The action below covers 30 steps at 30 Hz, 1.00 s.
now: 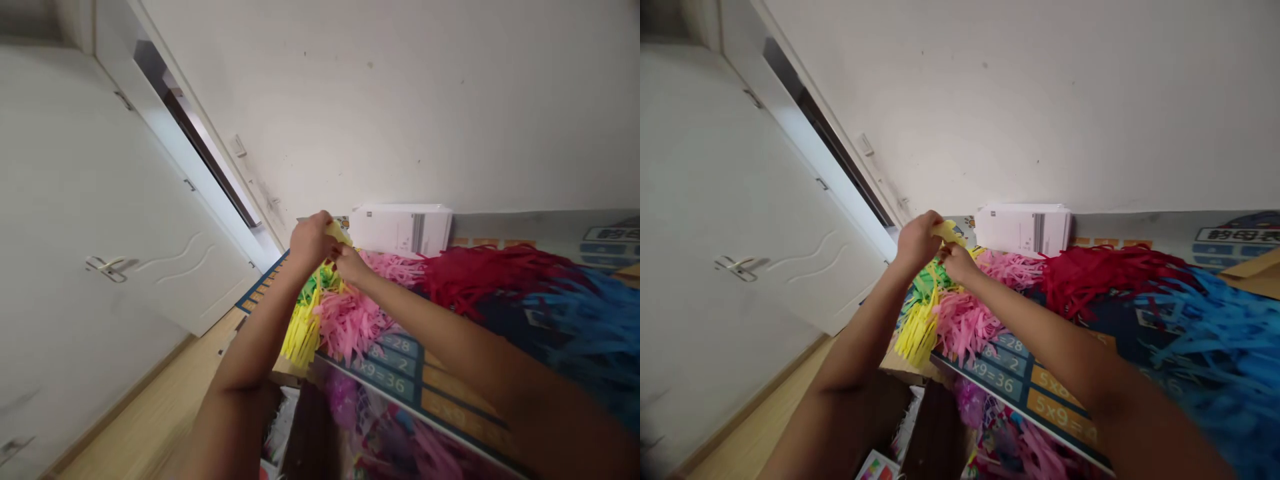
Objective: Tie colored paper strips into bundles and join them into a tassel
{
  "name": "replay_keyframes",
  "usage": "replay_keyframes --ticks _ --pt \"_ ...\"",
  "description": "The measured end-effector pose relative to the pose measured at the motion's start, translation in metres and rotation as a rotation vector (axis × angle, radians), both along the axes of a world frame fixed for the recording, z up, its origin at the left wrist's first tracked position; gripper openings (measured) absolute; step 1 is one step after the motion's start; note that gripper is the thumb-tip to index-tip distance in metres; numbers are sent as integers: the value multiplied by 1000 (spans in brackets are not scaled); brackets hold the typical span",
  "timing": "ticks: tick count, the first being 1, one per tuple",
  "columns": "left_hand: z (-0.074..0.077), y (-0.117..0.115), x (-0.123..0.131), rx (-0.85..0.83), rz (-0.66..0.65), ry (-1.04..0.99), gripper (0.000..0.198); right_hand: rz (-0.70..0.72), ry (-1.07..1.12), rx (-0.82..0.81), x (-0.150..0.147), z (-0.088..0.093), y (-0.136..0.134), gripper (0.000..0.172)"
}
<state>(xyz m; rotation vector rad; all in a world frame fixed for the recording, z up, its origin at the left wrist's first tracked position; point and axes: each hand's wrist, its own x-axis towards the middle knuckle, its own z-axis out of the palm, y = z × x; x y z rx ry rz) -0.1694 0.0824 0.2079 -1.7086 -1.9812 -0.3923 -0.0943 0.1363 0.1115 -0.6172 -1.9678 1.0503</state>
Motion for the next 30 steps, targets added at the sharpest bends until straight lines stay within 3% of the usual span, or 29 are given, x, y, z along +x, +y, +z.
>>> replay_keyframes --ticks 3,6,8,10,12,14,16,18,19,21,23,25,27,30 --pt "-10 -18 40 100 -197 250 19 -103 23 97 39 -2 -6 43" --pt "-38 -35 68 221 -352 297 17 -279 -45 161 106 -16 -11 48" --pt "-74 -40 80 211 -470 237 14 -434 -229 267 163 -35 -19 49" --pt "-121 -41 95 133 -580 139 15 -561 -515 395 228 -59 -35 50" --pt "-170 -45 113 -24 -624 43 20 -550 -778 453 292 -79 -62 46" --pt "-212 -53 132 -194 -633 -9 25 -476 -936 490 347 -87 -97 35" --pt "-237 -63 150 -312 -639 -26 27 -632 -989 555 379 -80 -133 36" --pt "-245 -71 163 -375 -646 -23 29 -883 -969 615 380 -69 -164 33" --pt "-245 -73 167 -395 -650 -17 29 -924 -909 651 369 -66 -176 28" --pt "-239 -76 172 -441 -670 2 29 -650 -721 685 333 -72 -188 21" --pt "-231 -77 176 -490 -691 19 30 -370 -647 595 295 -87 -178 35" --pt "-224 -79 178 -535 -701 40 32 -333 -702 476 275 -102 -149 41" --pt "-217 -81 180 -573 -689 63 33 -412 -838 440 281 -109 -120 36" --pt "-207 -85 183 -659 -643 58 31 -927 -932 445 307 -105 -106 42"
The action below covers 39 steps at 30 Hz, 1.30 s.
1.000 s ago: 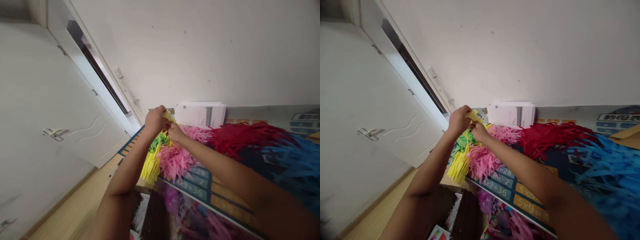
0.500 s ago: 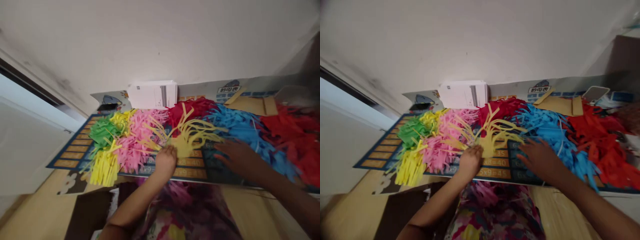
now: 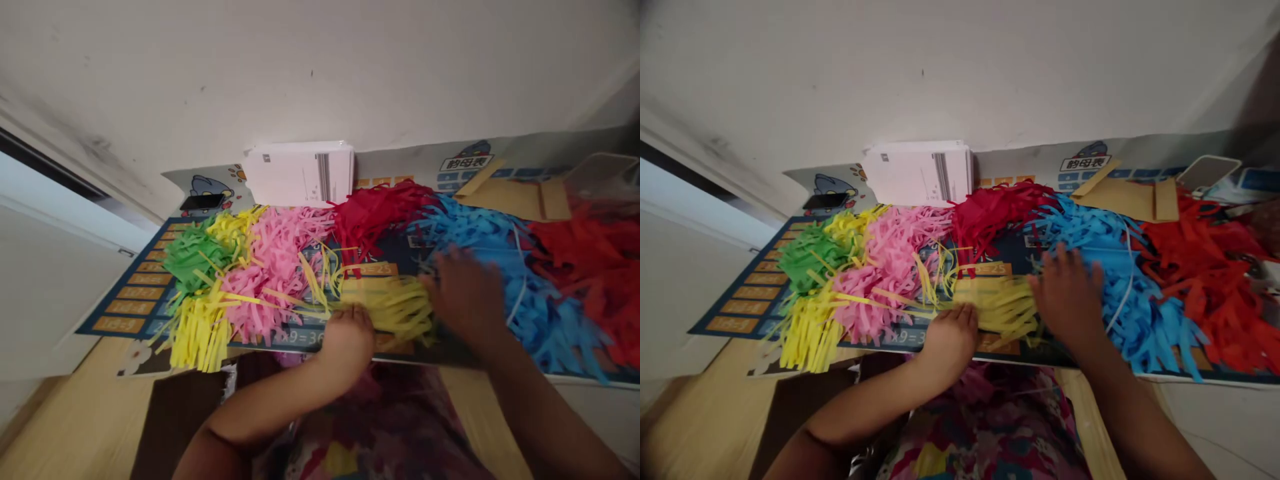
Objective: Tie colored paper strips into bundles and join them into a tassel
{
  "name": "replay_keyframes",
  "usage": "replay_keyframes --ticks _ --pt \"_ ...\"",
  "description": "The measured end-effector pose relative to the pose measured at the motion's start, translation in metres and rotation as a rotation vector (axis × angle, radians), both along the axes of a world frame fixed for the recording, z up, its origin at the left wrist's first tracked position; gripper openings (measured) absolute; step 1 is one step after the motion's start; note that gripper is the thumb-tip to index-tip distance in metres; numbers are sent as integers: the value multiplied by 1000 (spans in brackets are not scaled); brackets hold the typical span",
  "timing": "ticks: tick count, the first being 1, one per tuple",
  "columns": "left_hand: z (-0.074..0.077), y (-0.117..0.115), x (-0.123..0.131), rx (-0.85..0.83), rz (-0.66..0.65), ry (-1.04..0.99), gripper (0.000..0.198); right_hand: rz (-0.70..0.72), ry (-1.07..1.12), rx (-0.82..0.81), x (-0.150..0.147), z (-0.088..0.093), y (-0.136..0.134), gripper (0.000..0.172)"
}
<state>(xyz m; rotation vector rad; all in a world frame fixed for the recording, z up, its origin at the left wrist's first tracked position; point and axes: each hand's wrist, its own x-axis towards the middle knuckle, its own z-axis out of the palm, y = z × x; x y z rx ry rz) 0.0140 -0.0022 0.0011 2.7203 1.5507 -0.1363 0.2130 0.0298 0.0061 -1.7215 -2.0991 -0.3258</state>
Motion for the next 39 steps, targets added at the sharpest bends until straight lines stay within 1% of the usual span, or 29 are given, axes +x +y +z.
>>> replay_keyframes --ticks 1,2,4,5,6,7,8,9,10,11,12,13,15,16,17,18,20,21,23,24,25,26,28,29,30,32,33,36,39 --pt "4 -1 1 -38 19 4 29 -30 18 57 5 3 -5 47" --pt "8 -2 2 -79 30 5 27 66 30 59 8 5 -12 50" --pt "15 -3 4 -149 22 3 23 440 13 -103 10 6 -27 51" --pt "18 -2 4 -171 11 2 22 570 -8 -205 12 5 -31 49" --pt "20 -1 4 -185 2 1 22 578 -20 -262 18 4 -32 45" --pt "21 1 4 -192 -1 -1 22 478 -27 -264 26 4 -31 41" --pt "22 3 3 -192 -1 -6 22 294 -22 -210 36 4 -29 39" --pt "22 5 2 -190 7 -13 21 83 -7 -108 45 5 -27 40" --pt "21 8 1 -186 9 -24 20 -87 12 1 52 7 -26 43" --pt "21 11 0 -178 10 -37 18 -161 45 89 53 8 -27 44" --pt "20 14 -2 -165 6 -51 16 -127 79 136 49 9 -30 46" --pt "20 17 -3 -149 -3 -66 15 10 113 126 39 7 -33 47" --pt "19 21 -7 -122 -39 -103 17 388 114 -39 12 -3 -39 48" --pt "19 22 -10 -115 -59 -120 18 466 84 -113 0 -10 -38 46" --pt "19 22 -13 -115 -76 -136 20 488 66 -152 -6 -17 -35 43" --pt "19 23 -16 -123 -87 -153 21 468 60 -180 -6 -22 -29 40" --pt "19 24 -23 -156 -79 -197 22 316 108 -194 13 -27 -14 34" --pt "18 26 -26 -177 -66 -228 22 188 154 -170 26 -24 -7 32" --pt "18 29 -30 -215 -39 -289 20 -93 191 -39 48 -9 -2 32" --pt "18 31 -31 -227 -28 -307 20 -143 176 31 52 1 -3 34" --pt "18 33 -31 -234 -23 -314 20 -100 149 69 50 11 -7 38" --pt "18 35 -30 -234 -26 -309 20 29 118 66 42 19 -12 43" --pt "18 36 -28 -228 -48 -280 21 419 92 -76 16 26 -22 48" --pt "17 37 -28 -222 -58 -272 20 544 84 -171 3 24 -23 45" --pt "17 36 -29 -218 -63 -277 19 600 86 -267 -9 20 -22 38" --pt "15 36 -34 -223 -41 -326 16 579 134 -443 -19 5 -11 20" --pt "13 36 -38 -237 -15 -364 15 548 172 -503 -19 -3 -4 18" --pt "10 39 -50 -288 78 -439 17 455 215 -559 -10 -18 16 28" --pt "8 45 -51 -272 186 -412 19 359 141 -561 -9 -17 27 32"
